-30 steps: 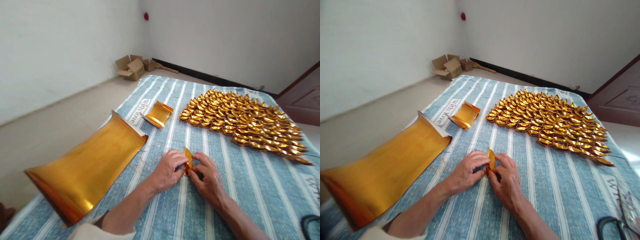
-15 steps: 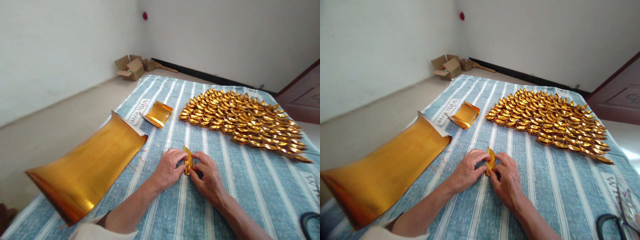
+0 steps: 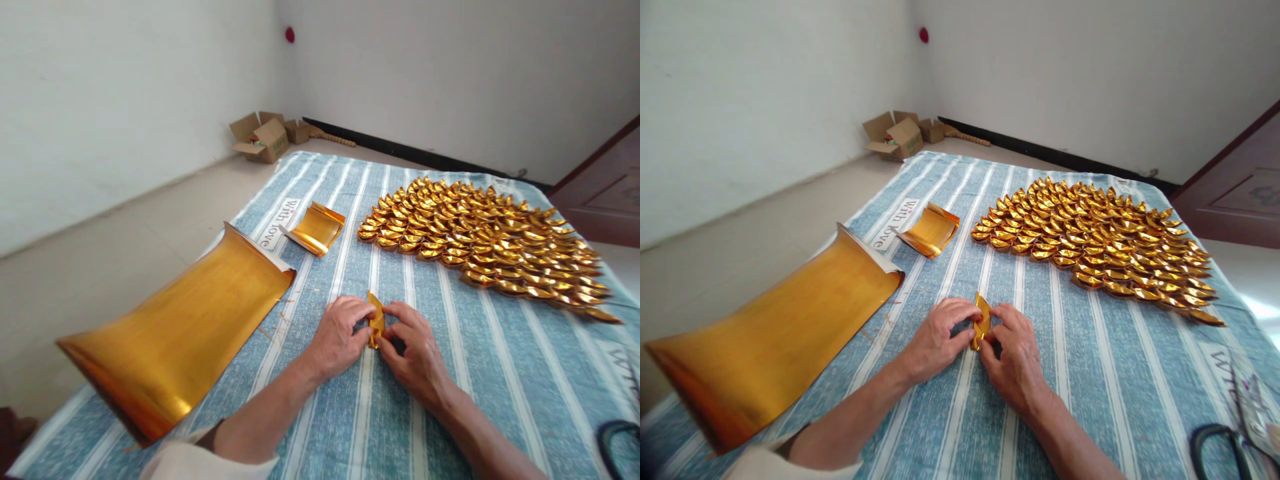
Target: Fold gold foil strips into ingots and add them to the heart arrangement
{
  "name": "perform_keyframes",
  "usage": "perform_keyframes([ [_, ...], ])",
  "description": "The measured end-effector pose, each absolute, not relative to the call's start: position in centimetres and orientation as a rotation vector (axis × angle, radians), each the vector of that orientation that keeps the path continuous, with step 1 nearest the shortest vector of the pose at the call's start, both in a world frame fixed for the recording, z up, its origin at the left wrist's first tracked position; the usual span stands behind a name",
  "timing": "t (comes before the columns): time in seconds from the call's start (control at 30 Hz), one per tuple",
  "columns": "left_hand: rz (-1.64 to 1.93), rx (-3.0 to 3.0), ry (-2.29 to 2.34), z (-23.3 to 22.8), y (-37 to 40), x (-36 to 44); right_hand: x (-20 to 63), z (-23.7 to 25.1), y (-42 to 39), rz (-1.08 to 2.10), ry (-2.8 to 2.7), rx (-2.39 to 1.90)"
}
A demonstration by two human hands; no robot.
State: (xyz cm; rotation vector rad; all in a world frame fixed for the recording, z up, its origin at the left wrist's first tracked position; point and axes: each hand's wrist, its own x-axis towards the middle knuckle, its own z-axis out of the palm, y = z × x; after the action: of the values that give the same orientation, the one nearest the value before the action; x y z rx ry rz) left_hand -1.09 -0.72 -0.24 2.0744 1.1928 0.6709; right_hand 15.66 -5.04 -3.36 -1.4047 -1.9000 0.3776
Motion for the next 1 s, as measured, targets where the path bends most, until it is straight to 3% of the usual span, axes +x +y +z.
perform_keyframes([
  [0.63, 0.503, 2.266, 0.87, 0.4, 0.0, -2.9, 16.1, -2.3, -5.6, 0.425, -2.017, -1.331],
  [1.0, 0.6, 2.235, 1.021, -0.1, -0.6, -1.8, 16.6, -2.0, -5.8, 0.51, -2.062, -1.323],
])
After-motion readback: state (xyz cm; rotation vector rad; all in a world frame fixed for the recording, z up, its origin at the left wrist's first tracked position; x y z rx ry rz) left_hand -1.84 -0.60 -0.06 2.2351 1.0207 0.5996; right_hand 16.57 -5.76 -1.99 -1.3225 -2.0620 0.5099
